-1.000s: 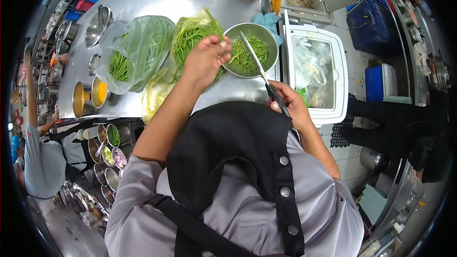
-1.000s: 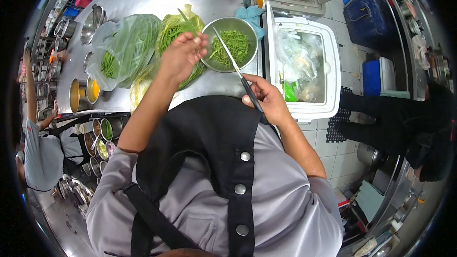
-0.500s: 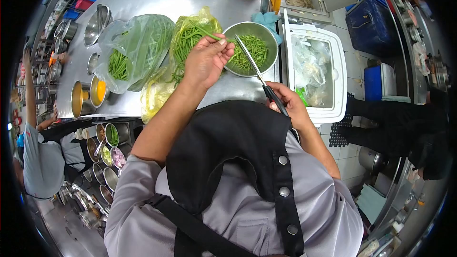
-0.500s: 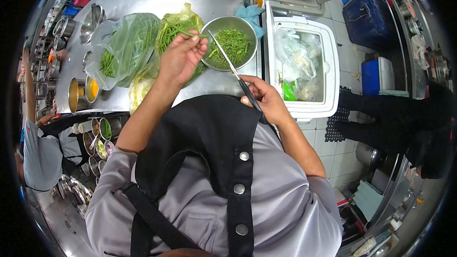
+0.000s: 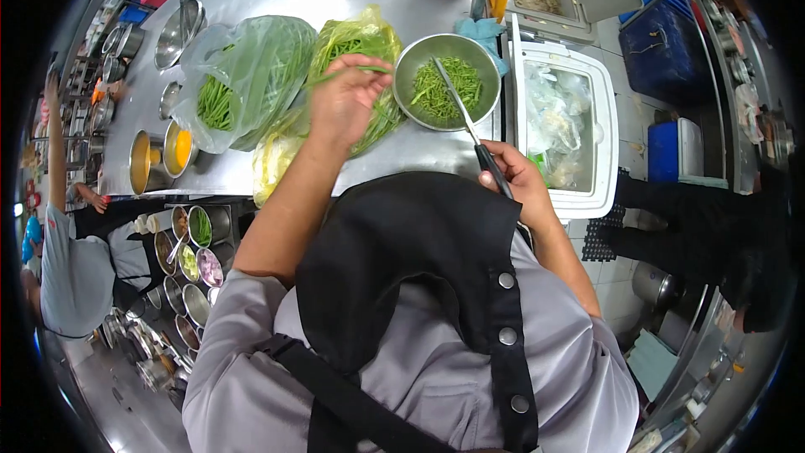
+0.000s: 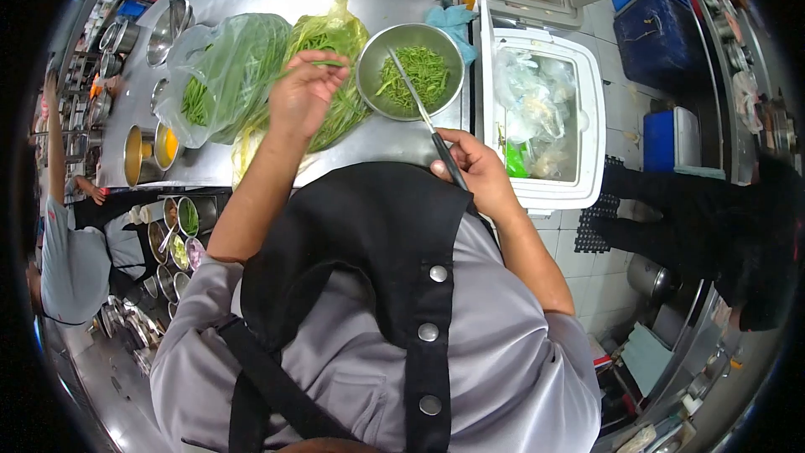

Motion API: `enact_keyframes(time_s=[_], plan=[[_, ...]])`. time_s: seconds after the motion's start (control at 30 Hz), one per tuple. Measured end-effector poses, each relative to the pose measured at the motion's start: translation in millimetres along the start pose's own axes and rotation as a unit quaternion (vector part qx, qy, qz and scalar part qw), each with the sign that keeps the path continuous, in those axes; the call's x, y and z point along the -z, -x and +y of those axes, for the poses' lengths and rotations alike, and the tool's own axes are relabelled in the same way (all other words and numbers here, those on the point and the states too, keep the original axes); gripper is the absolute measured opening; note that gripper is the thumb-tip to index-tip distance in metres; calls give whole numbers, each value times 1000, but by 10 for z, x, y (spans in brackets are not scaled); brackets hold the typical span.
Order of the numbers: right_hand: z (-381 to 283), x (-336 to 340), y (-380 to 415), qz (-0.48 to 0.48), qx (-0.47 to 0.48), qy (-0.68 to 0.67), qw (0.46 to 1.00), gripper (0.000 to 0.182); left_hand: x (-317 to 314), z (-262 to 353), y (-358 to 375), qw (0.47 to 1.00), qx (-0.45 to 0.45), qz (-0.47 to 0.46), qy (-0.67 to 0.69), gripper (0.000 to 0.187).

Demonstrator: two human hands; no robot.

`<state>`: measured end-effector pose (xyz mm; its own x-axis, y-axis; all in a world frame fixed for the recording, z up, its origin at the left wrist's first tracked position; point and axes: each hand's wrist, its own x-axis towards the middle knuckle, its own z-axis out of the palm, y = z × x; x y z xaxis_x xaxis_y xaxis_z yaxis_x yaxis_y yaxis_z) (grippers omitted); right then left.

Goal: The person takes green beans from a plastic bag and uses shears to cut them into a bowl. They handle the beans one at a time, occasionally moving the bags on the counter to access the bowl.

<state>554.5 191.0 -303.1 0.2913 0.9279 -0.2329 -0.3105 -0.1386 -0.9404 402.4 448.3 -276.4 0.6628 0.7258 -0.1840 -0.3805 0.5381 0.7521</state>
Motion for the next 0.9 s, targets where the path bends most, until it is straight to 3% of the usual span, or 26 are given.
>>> enact_keyframes(time_s=[0.1, 0.23, 0.27, 0.3, 0.33, 0.37, 0.4, 0.43, 0.5, 0.53, 0.6, 0.63, 0.7, 0.73, 0.8, 0.83, 0.9], plan=[[15, 14, 19, 1, -9, -7, 1000, 48, 286, 225, -16, 996, -66, 61, 10, 12], [13, 7, -14, -3, -10, -12, 1000, 50, 462, 337, 75, 995, -42, 84, 14, 15], [11, 3, -23, -5, -9, -16, 1000, 51, 385, 255, 133, 977, -18, 118, -174, 16], [17, 4, -32, -8, -10, -15, 1000, 51, 286, 206, 177, 923, 8, 147, -356, 17], [29, 7, -43, -9, -5, -12, 1000, 51, 333, 121, 169, 923, 8, 150, -355, 17], [35, 6, -50, -11, 0, -9, 1000, 51, 445, -10, 151, 835, -122, 13, -536, 18], [15, -4, -50, -13, -1, -8, 1000, 51, 458, -76, 156, 684, -242, -123, -677, 19], [-18, -18, -43, -14, -6, -5, 1000, 52, 475, -132, 163, 685, -242, -121, -677, 19], [-34, -18, -32, -15, -10, 0, 1000, 52, 476, -207, 170, 555, -137, -96, -815, 23], [-21, 2, -21, -16, -6, 7, 1000, 53, 488, -183, 175, 555, -139, -96, -814, 23], [-13, 40, 5, -11, -1, 12, 1000, 54, 497, -79, 170, 633, -223, -103, -734, 22], [-7, 51, 25, -8, 4, 11, 1000, 54, 476, -23, 154, 633, -222, -108, -734, 22], [13, 57, 63, -2, 7, 8, 1000, 54, 388, 120, 138, 701, -302, -6, -646, 20], [17, 57, 65, -9, 4, 5, 1000, 54, 289, 189, 149, 701, -302, -8, -646, 20], [10, 56, 44, -17, 4, 4, 1000, 54, 92, 265, 188, 796, -172, 9, -580, 18], [11, 42, 31, -31, 15, 1, 999, 54, 62, 232, 189, 797, -174, 8, -579, 18], [-4, 28, 11, -48, 29, 12, 998, 56, -3, 140, 172, 897, 1, -2, -442, 18]])
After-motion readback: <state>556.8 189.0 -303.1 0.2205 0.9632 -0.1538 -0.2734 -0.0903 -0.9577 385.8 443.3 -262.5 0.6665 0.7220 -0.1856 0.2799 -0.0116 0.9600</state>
